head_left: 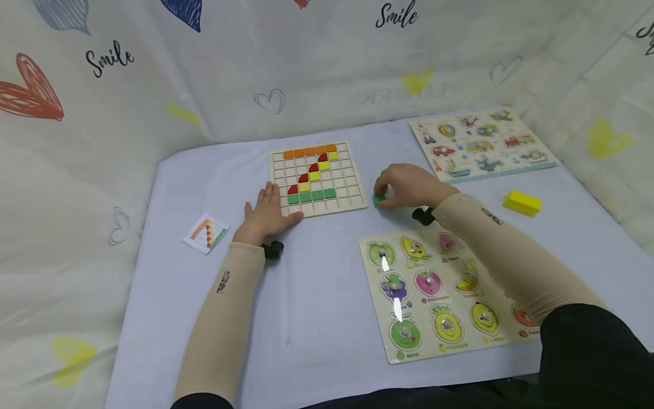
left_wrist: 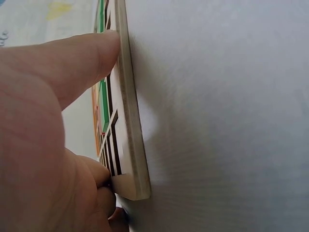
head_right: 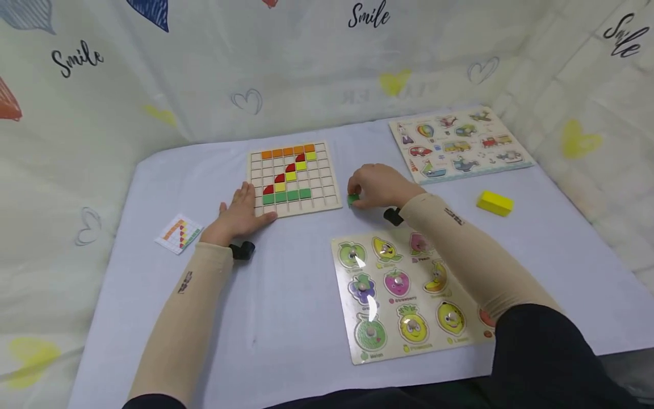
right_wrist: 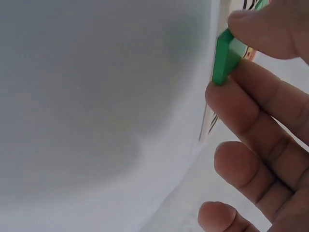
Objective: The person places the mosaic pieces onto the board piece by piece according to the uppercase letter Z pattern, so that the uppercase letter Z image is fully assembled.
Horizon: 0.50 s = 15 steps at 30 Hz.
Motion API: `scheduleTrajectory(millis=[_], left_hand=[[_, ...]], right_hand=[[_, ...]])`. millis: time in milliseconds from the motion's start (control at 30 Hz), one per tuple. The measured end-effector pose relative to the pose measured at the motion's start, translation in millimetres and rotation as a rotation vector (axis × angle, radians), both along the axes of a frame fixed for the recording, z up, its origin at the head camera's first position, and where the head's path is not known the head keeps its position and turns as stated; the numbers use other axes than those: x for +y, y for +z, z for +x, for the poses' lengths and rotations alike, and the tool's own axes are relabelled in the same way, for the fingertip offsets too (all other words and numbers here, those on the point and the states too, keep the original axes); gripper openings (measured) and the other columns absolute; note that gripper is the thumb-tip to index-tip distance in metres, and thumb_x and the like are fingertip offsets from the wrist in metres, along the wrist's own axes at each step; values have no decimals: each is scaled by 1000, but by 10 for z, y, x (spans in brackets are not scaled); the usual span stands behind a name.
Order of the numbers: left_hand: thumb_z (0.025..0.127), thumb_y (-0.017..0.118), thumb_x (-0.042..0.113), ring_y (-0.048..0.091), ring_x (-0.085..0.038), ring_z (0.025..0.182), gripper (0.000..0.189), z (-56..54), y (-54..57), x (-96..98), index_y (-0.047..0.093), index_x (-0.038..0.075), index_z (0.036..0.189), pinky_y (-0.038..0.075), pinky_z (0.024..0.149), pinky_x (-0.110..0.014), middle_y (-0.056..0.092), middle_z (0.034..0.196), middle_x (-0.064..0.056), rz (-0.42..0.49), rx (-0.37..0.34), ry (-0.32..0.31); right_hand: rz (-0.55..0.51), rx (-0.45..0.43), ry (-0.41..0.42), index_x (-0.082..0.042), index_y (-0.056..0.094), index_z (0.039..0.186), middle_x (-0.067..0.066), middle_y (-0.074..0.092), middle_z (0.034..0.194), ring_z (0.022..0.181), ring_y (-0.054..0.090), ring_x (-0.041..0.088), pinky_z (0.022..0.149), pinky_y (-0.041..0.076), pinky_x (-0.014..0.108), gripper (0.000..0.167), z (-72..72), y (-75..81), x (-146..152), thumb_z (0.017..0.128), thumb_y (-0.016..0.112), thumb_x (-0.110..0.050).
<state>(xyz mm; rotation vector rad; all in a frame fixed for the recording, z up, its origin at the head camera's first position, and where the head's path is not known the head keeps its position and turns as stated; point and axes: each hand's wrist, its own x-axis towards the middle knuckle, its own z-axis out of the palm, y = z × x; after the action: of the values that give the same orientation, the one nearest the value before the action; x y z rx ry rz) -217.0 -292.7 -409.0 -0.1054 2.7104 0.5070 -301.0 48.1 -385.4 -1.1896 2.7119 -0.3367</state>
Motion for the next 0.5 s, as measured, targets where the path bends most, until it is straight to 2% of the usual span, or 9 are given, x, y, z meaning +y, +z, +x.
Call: scheduleTrajectory(millis=[200,500], left_hand=[[98,54,66,-8,-35,165,111,2,-18,49,-7,3,166,-3,129,-67,-12,176,-14,-7,9,-6],[97,55,66,-5,-35,165,111,24,-26,142,-5,3,166,-1,129,-66,-10,177,-13,-6,8,-16]], right_hand=[[28,-13,-24,-11,81,107,3,79,103,98,67,23,97,54,44,25,-111,-31,-383,86,82,-24],[91,-47,-91,-13,81,115,4,77,112,104,64,24,105,51,46,27,-120,-68,-688,91,80,-24]])
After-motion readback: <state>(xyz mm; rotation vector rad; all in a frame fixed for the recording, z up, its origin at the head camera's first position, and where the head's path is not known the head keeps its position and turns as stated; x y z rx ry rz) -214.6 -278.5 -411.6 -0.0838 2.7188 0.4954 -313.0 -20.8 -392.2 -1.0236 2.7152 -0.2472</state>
